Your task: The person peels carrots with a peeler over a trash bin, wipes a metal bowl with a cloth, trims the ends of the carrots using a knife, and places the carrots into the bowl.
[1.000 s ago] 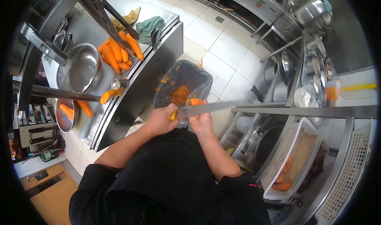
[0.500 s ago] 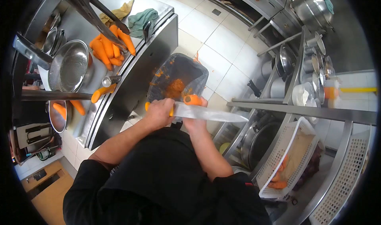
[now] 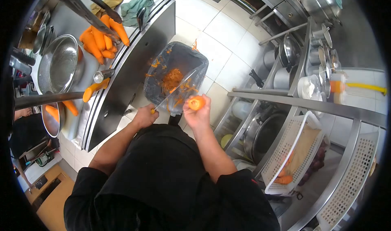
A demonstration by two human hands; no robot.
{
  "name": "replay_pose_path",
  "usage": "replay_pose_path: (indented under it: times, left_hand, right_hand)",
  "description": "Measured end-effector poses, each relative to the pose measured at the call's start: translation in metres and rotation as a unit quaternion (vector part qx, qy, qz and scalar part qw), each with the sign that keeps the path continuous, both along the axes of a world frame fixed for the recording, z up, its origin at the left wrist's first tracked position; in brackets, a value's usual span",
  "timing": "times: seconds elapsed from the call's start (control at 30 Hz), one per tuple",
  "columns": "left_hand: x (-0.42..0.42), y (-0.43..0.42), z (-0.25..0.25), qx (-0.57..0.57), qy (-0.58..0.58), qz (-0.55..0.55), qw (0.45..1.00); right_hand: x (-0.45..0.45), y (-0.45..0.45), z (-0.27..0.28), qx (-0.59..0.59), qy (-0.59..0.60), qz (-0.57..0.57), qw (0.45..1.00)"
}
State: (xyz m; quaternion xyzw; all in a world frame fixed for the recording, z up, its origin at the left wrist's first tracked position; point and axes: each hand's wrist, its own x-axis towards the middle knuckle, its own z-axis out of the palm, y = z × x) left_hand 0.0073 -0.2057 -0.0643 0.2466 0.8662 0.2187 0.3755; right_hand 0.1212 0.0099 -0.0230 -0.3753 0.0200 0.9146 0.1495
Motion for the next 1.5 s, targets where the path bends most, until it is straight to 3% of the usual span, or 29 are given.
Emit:
replay_pose_path:
  times: [0.13, 0.2, 0.23, 0.37, 0.7, 0.77, 0.97, 1.03, 1.27, 1.5]
  left_hand:
    - [0.002, 0.006, 0.021, 0.041, 0.012, 0.034, 0.999]
    - [0.002, 0.012, 0.051, 0.076, 0.037, 0.029, 0.996]
    - [0.002, 0.014, 0.063, 0.087, 0.048, -0.005, 0.995]
    - [0.002, 0.023, 0.094, 0.143, 0.099, -0.115, 0.978]
    - [0.007, 0.022, 0.084, 0.187, 0.157, -0.149, 0.958]
    - [0.008, 0.022, 0.076, 0.18, 0.175, -0.134, 0.959]
    - [0.003, 0.012, 0.047, 0.109, 0.153, -0.112, 0.976]
    - [0.004, 0.01, 0.041, 0.091, 0.13, -0.121, 0.98]
    - [-0.016, -0.016, -0.005, -0.044, 0.026, -0.106, 0.993]
    - [-0.019, -0.016, 0.003, -0.111, -0.003, -0.094, 0.989]
  right_hand:
    - [-0.005, -0.004, 0.01, 0.004, 0.005, 0.022, 1.0]
    - [-0.011, -0.008, 0.009, 0.013, -0.067, 0.003, 0.998]
    - [-0.014, -0.012, 0.008, 0.016, -0.102, -0.005, 0.995]
    - [-0.024, -0.034, 0.019, 0.063, -0.017, 0.019, 0.998]
    - [-0.017, -0.047, 0.004, 0.08, -0.02, 0.049, 0.995]
    - [-0.015, -0.048, 0.006, 0.071, -0.02, 0.039, 0.997]
    - [-0.019, -0.043, 0.011, 0.03, -0.179, -0.014, 0.983]
    - [0.004, -0.032, -0.024, 0.021, -0.141, 0.021, 0.99]
    - [0.021, -0.032, 0.012, 0.0, -0.12, 0.022, 0.993]
    - [0.021, -0.021, -0.004, -0.033, 0.006, 0.109, 0.993]
